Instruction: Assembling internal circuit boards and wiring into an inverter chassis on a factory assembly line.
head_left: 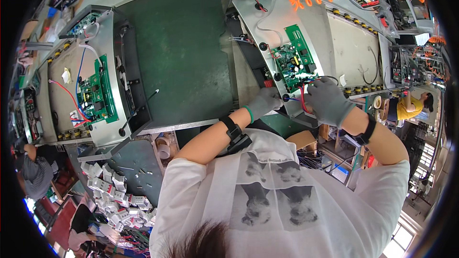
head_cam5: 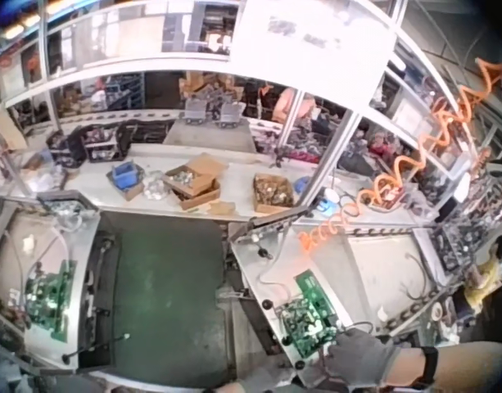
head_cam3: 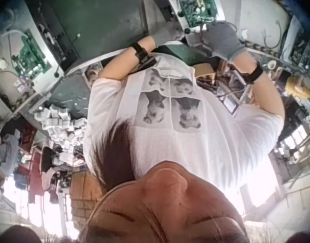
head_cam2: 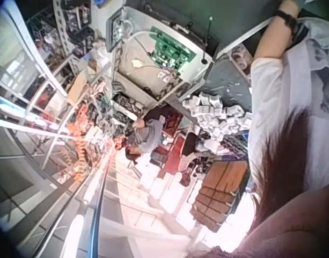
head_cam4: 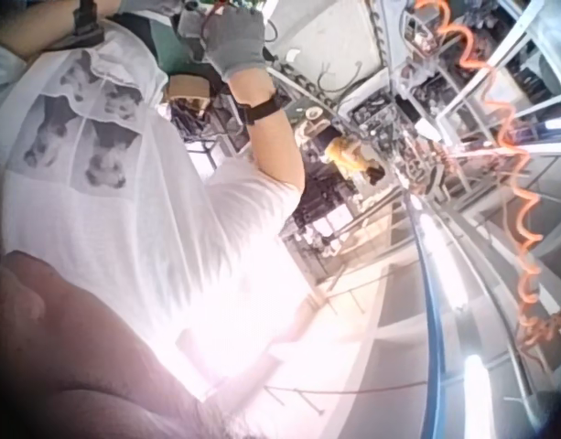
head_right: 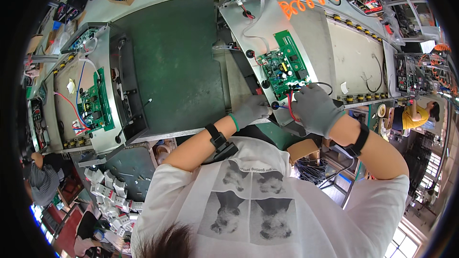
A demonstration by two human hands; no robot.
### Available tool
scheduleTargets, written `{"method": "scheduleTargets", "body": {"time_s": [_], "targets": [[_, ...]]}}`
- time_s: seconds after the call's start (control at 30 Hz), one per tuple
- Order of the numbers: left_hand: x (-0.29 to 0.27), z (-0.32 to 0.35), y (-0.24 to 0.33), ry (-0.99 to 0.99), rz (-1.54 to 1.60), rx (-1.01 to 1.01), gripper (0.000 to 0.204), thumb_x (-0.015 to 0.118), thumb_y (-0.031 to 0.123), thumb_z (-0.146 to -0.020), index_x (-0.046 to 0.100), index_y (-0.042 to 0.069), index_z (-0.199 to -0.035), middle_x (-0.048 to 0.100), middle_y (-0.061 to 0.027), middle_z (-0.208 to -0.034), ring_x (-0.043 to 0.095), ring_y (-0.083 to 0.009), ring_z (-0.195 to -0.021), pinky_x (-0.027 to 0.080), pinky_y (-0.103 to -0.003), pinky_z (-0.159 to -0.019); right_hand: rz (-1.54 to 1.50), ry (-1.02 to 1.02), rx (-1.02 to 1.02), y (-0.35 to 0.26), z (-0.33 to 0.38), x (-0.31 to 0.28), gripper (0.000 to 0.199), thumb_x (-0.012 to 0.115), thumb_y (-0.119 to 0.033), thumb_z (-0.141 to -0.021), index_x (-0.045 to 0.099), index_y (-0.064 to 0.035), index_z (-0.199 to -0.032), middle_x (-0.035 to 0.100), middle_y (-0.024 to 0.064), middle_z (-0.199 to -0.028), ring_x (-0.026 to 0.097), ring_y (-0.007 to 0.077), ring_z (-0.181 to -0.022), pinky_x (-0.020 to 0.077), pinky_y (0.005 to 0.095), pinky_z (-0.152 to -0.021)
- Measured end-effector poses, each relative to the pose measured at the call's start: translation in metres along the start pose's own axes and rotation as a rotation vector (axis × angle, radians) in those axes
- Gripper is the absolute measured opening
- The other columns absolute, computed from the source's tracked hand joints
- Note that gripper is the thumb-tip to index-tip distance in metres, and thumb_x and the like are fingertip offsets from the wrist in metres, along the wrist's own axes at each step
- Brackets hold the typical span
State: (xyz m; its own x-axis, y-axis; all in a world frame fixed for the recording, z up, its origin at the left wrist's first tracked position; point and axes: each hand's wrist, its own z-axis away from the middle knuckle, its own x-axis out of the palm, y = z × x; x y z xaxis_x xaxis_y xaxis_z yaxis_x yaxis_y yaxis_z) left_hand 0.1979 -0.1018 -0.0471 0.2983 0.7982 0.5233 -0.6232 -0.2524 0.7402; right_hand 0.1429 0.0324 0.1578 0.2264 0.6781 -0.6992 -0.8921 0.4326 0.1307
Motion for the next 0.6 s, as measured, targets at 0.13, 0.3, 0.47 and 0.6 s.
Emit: {"method": "scheduleTargets", "body": {"time_s": [0.13,0.3,0.47,0.6], "targets": [[-0.001,-0.005,-0.006,0.006,-0.090,0.025,0.018,0.065,0.005,-0.075,0.059,-0.003,-0.091,0.059,-0.0054,-0.075,0.056,-0.0122,-0.067,0.045,-0.026,-0.060,-0.010,0.206,-0.006,0.012,0.017,-0.004,0.024,0.062,-0.023,-0.071,0.065,-0.0156,-0.094,0.061,0.0053,-0.084,0.057,0.0205,-0.090,0.0383,0.0349,-0.089],[0.002,-0.010,-0.014,0.073,-0.154,0.099,0.013,0.063,-0.001,-0.076,0.063,0.000,-0.089,0.057,-0.0013,-0.067,0.051,-0.0081,-0.058,0.040,-0.025,-0.051,-0.144,-0.031,0.069,0.018,0.007,-0.003,0.023,0.057,-0.018,-0.072,0.065,-0.0181,-0.094,0.063,0.0054,-0.075,0.060,0.0195,-0.077,0.0377,0.0329,-0.087],[-0.006,-0.020,-0.032,0.007,-0.030,0.184,0.016,0.065,0.005,-0.077,0.064,0.001,-0.093,0.060,-0.0022,-0.071,0.054,-0.0094,-0.062,0.045,-0.025,-0.056,-0.298,-0.059,-0.068,0.037,0.002,0.009,0.009,0.057,-0.017,-0.074,0.063,-0.0177,-0.082,0.056,0.0039,-0.058,0.055,0.0247,-0.060,0.0378,0.0355,-0.082],[-0.009,-0.006,-0.006,0.062,-0.150,0.050,0.010,0.067,0.009,-0.078,0.069,0.005,-0.087,0.064,-0.0020,-0.069,0.057,-0.0076,-0.061,0.046,-0.024,-0.056,-0.322,-0.077,-0.053,0.043,0.000,0.001,0.011,0.054,-0.016,-0.075,0.065,-0.0196,-0.078,0.060,0.0025,-0.063,0.058,0.0221,-0.064,0.0382,0.0329,-0.081]]}}
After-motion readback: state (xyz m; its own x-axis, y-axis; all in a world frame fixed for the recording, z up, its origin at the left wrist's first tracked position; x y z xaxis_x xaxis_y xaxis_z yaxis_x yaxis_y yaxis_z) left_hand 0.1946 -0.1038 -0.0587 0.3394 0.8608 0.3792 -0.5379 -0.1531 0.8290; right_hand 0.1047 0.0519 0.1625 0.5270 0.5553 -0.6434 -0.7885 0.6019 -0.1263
